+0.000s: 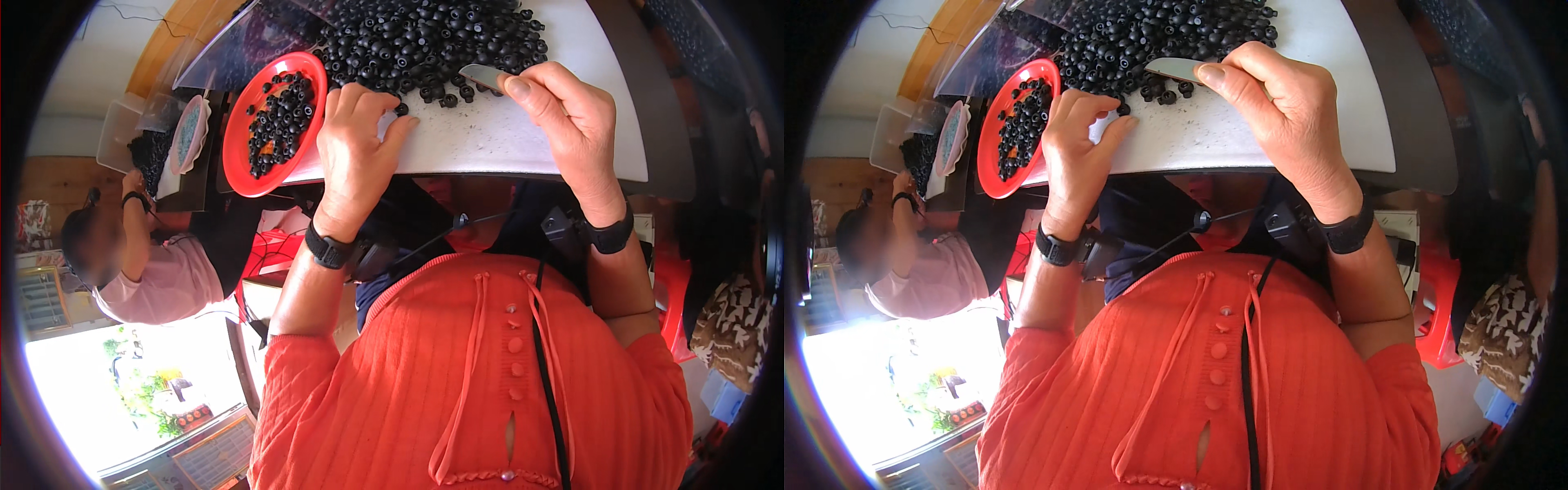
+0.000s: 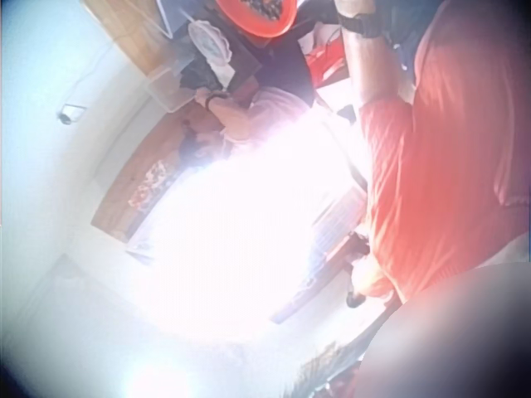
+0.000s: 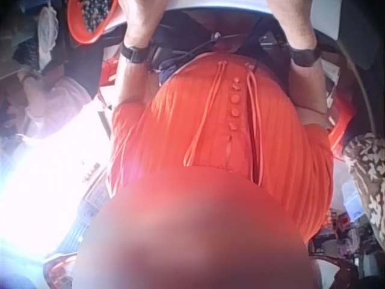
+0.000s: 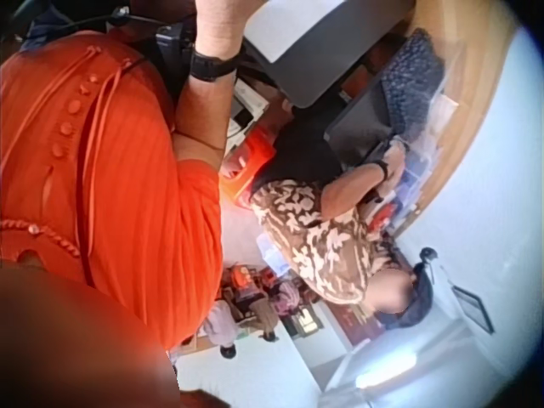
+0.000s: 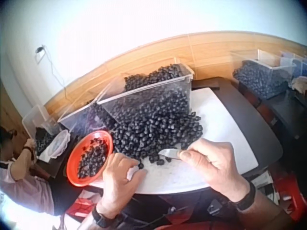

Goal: Sorting and inspecting small black round objects at a workbench using a small knife.

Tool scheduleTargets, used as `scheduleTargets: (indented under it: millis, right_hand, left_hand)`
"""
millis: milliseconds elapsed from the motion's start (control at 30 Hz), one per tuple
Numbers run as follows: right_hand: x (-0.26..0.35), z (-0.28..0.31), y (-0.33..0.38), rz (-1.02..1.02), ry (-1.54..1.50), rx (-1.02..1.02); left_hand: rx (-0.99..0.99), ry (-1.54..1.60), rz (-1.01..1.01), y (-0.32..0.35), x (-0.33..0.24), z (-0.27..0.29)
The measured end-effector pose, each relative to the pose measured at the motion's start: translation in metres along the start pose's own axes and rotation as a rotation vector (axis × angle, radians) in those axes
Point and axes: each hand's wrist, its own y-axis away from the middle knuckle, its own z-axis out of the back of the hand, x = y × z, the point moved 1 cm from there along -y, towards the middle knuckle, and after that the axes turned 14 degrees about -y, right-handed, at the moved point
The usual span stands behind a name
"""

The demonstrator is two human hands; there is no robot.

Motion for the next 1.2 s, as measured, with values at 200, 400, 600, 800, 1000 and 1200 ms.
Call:
scheduleTargets:
  millis: [200, 400, 600, 800, 1000, 1200]
  right_hand:
    - [-0.002, -0.001, 0.0, 0.024, 0.011, 0.014]
    - [-0.001, 0.0, 0.0, 0.023, 0.04, 0.012]
    - [-0.001, -0.001, 0.0, 0.038, 0.046, 0.02]
    - [-0.002, -0.001, 0.0, 0.041, 0.068, 0.035]
    - [-0.004, -0.004, 0.0, 0.04, 0.126, 0.097]
    - [-0.004, -0.006, 0.0, 0.037, 0.159, 0.114]
  left_hand:
    - [0.014, -0.262, -0.124, -0.01, -0.007, -0.001]
    - [0.05, -0.275, -0.214, -0.011, -0.002, -0.001]
    - [0.109, -0.017, -0.098, 0.003, -0.008, 0.001]
    - [0.112, -0.159, -0.177, 0.0, -0.012, 0.003]
    - [0.325, 0.679, 0.258, -0.006, -0.024, 0.006]
    - [0.365, 1.354, 0.503, -0.004, -0.029, -0.011]
